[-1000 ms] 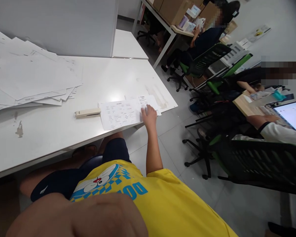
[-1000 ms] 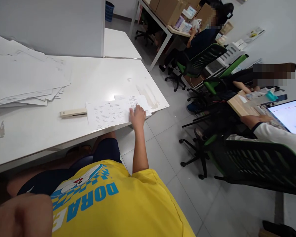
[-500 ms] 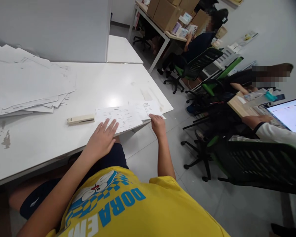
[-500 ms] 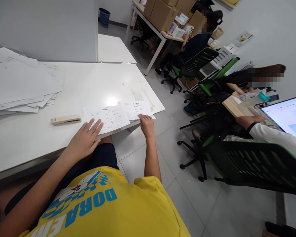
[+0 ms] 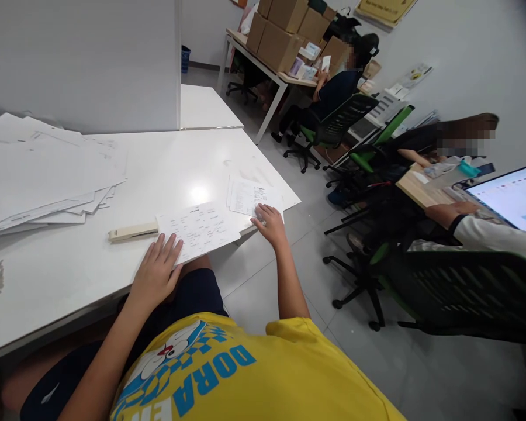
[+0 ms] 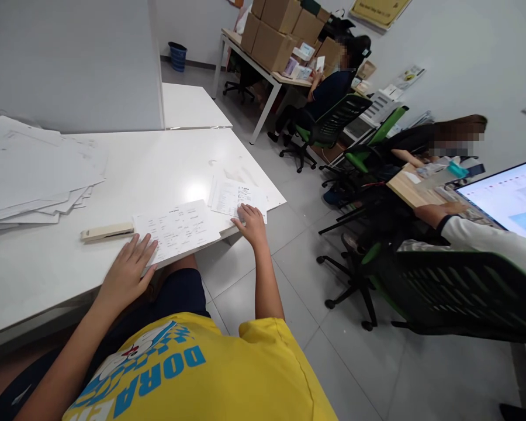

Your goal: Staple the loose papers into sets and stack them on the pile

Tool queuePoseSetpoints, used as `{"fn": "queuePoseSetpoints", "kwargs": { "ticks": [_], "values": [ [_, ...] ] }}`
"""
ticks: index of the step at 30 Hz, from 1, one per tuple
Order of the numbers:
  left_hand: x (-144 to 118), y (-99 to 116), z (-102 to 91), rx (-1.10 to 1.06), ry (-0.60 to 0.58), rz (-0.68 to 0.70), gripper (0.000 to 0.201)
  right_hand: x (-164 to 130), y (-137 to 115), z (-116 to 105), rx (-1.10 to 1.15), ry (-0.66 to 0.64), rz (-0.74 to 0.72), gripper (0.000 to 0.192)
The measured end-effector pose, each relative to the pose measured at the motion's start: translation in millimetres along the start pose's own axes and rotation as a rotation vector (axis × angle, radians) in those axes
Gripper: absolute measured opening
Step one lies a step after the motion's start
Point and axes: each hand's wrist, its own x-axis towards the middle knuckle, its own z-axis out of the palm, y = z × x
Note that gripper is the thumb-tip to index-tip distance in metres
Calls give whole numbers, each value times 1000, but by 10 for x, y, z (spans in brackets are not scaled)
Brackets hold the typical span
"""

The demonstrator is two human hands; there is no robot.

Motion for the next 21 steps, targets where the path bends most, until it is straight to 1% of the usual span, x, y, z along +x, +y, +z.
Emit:
{"fn": "queuePoseSetpoints", "kwargs": {
  "ticks": [1, 3, 5, 7, 8, 10, 12, 13, 15, 18, 21],
  "values": [
    [10, -44, -69, 5, 21, 26, 57, -67, -90, 19, 39, 47, 49, 40],
    [53, -184, -206, 31, 72, 34, 55, -227, -289, 94, 164, 121, 226, 43],
    [123, -371, -302, 69, 120, -44, 52, -370, -493, 221, 371, 120, 452, 41],
    [195, -554, -333, 88, 115, -136, 50, -456, -679, 373, 644, 107, 646, 42],
    [222, -627, -329, 93, 100, -169, 49, -476, -760, 445, 777, 124, 716, 45],
    [245, -720, -303, 97, 70, -200, 44, -494, -887, 550, 970, 187, 791, 47],
    [230, -748, -280, 100, 60, -205, 41, -516, -963, 584, 1060, 214, 811, 46],
    [215, -747, -274, 100, 63, -207, 39, -539, -984, 572, 1090, 197, 822, 45],
    [187, -733, -271, 88, 64, -217, 39, -610, -997, 505, 1155, 103, 854, 42],
    [176, -713, -277, 41, 61, -257, 39, -733, -986, 368, 1246, -115, 880, 34],
    [192, -692, -286, -19, 46, -287, 39, -785, -989, 289, 1236, -304, 843, 31]
  ]
}}
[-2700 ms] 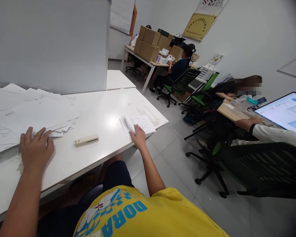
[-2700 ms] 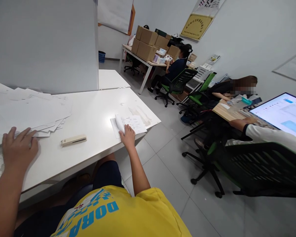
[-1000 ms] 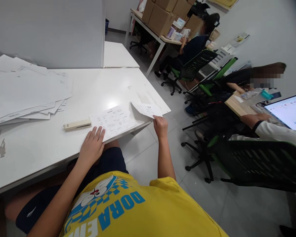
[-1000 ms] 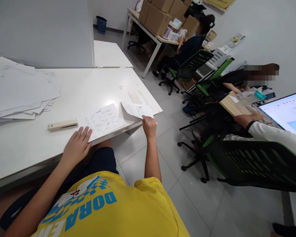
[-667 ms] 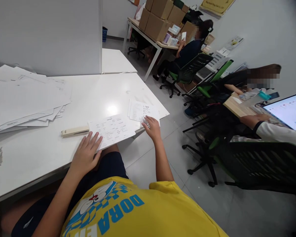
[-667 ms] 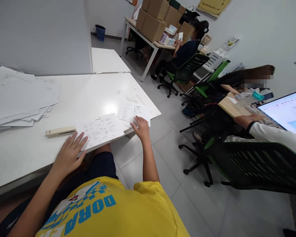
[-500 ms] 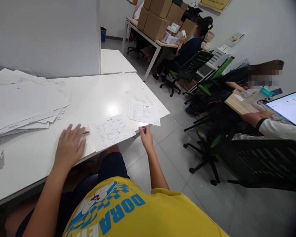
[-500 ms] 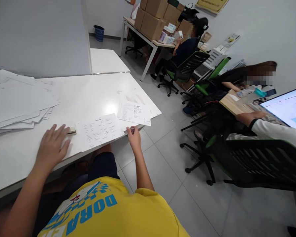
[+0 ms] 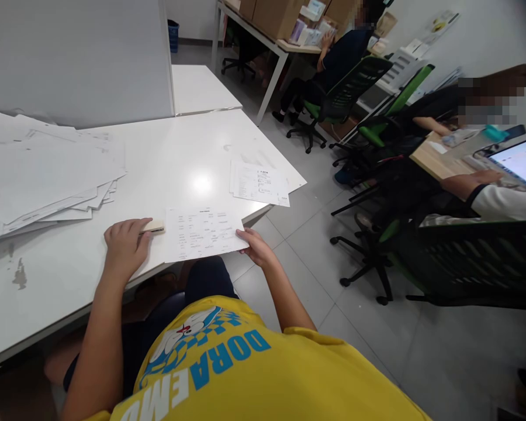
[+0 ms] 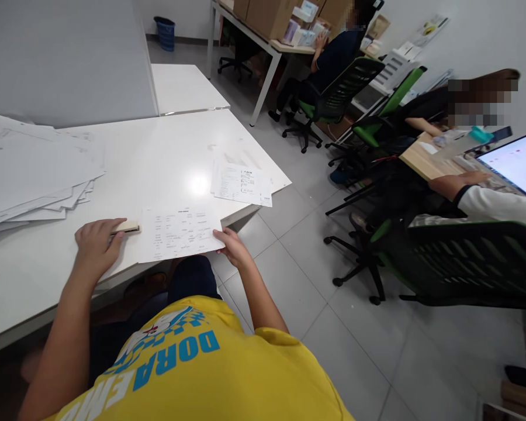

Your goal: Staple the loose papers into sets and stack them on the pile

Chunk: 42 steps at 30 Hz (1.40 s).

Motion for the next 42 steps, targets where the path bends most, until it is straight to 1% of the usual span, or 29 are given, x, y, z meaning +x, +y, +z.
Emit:
{"fn": "queuePoseSetpoints", "kwargs": {
  "ticks": [2, 4, 8, 14, 21, 23, 24, 26, 29, 32, 34, 37, 39, 40, 42],
  "values": [
    [4, 25, -8, -21, -3, -14, 40, -9, -14, 16, -72, -49, -9, 34],
    [2, 49, -15, -27, -2, -24, 40, -11, -28, 37, -116, -71, -68, 39],
    [-7, 66, -18, -26, -5, -39, 41, -65, -62, 8, -122, -52, -204, 48],
    [-9, 54, -15, -38, -9, -41, 41, -140, -68, -102, -132, -41, -269, 53],
    [-14, 64, -15, -35, -7, -28, 42, -34, -56, -8, -274, -66, -291, 43],
    [-36, 82, -30, -23, 33, 0, 43, -14, -77, 30, -308, -66, -286, 41],
    [-53, 96, -41, -19, 60, 36, 44, -8, -88, 51, -325, -57, -282, 39],
    [-95, 129, -67, -17, 74, 159, 42, 2, -106, 91, -349, -12, -279, 35],
    [-152, 175, -100, 9, -24, 340, 32, 31, -114, 129, -349, 42, -274, 35],
    [-180, 193, -122, 39, -89, 414, 22, 115, -131, 80, -444, 120, -287, 30],
    [-189, 197, -130, 35, -97, 447, 19, 221, -194, -17, -536, 247, -359, 22],
    [-199, 208, -134, 44, -91, 465, 18, 457, -407, -219, -557, 528, -425, 18],
    [-204, 213, -130, 67, -79, 468, 18, 623, -597, -339, -580, 688, -418, 21],
    [-205, 211, -127, 76, -71, 473, 17, 693, -686, -382, -608, 737, -421, 24],
    [-206, 189, -123, 75, -48, 483, 17, 774, -812, -418, -675, 789, -453, 35]
  ]
}}
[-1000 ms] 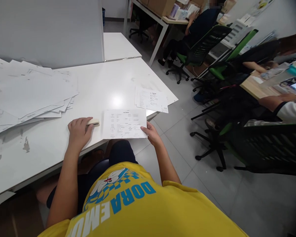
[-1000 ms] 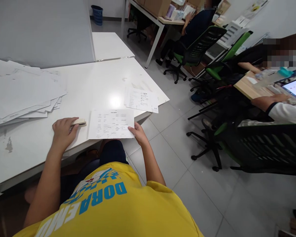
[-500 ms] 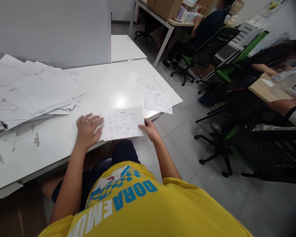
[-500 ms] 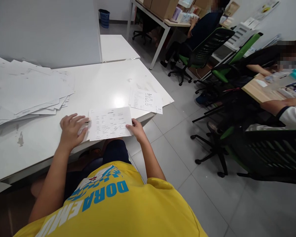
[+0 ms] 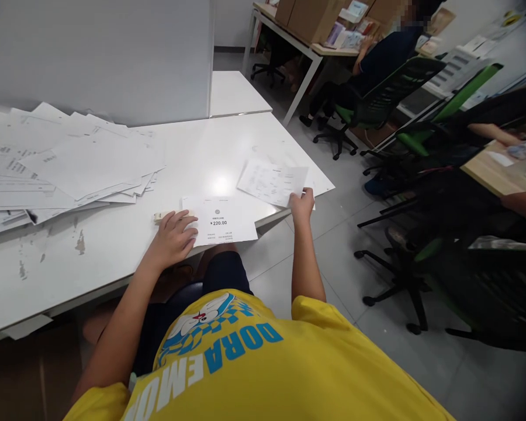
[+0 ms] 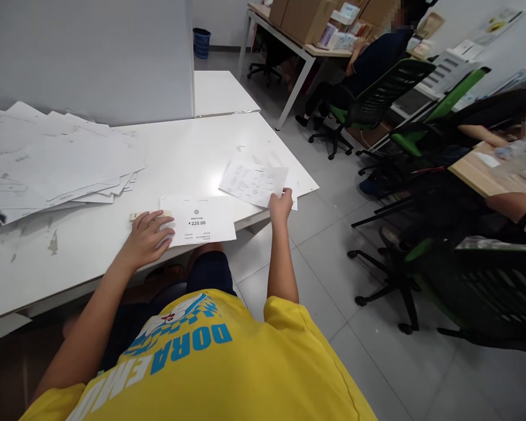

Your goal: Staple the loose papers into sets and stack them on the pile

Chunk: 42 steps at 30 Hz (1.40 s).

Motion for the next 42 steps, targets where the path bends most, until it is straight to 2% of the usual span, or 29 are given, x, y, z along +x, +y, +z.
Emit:
{"fn": "queuePoseSetpoints", "kwargs": {
  "ticks": [3, 5, 6, 8, 10, 12, 14, 15, 17, 19, 20, 21, 23, 25, 27, 30, 32, 34, 37, 39, 42],
  "values": [
    [-28, -60, 10, -23, 100, -71, 21, -87, -35, -11, -45, 87, -74, 56],
    [-46, -96, 20, -31, 194, -170, 28, -333, -15, -22, -78, 150, -149, 55],
    [-51, -106, 27, -31, 218, -210, 34, -492, 3, -25, -91, 136, -209, 49],
    [-54, -106, 45, -27, 181, -244, 48, -831, 35, -26, -118, -17, -400, 37],
    [-48, -90, 66, -18, 72, -218, 58, -1131, 44, -18, -165, -278, -633, 35],
    [-37, -74, 82, -8, -27, -171, 63, -1334, 41, -11, -237, -489, -807, 45],
    [-28, -70, 91, -5, -86, -136, 66, -1430, 54, -14, -280, -573, -858, 58],
    [-24, -71, 92, -6, -105, -130, 66, -1445, 76, -20, -270, -565, -832, 62],
    [-15, -71, 89, -7, -123, -132, 65, -1435, 153, -36, -172, -464, -679, 60],
    [0, -66, 82, -11, -126, -145, 64, -1405, 254, -44, -5, -343, -412, 52],
    [12, -62, 78, -15, -125, -151, 63, -1392, 301, -39, 91, -325, -254, 49],
    [26, -60, 75, -21, -125, -154, 62, -1382, 337, -27, 187, -347, -97, 47],
    [56, -64, 76, -38, -127, -154, 61, -1375, 366, 23, 370, -487, 164, 48],
    [80, -79, 88, -47, -117, -148, 60, -1383, 332, 96, 513, -644, 296, 50],
    [85, -97, 101, -43, -80, -143, 59, -1402, 251, 155, 584, -720, 310, 51],
    [59, -111, 104, -23, -6, -133, 58, -1424, 111, 113, 560, -722, 225, 49],
    [33, -103, 92, -14, 25, -123, 58, -1403, 39, -26, 500, -648, 129, 45],
    [7, -77, 75, -16, 38, -120, 57, -1326, -27, -203, 477, -502, 20, 40],
    [-32, -22, 49, -85, 73, -162, 57, -1138, -226, -341, 611, -325, -110, 33],
    [-60, -5, 24, -221, 175, -269, 60, -1055, -479, -241, 727, -357, -156, 32],
    [-124, -94, -77, -643, 477, -559, 67, -1155, -986, 224, 786, -621, -195, 35]
  ]
}}
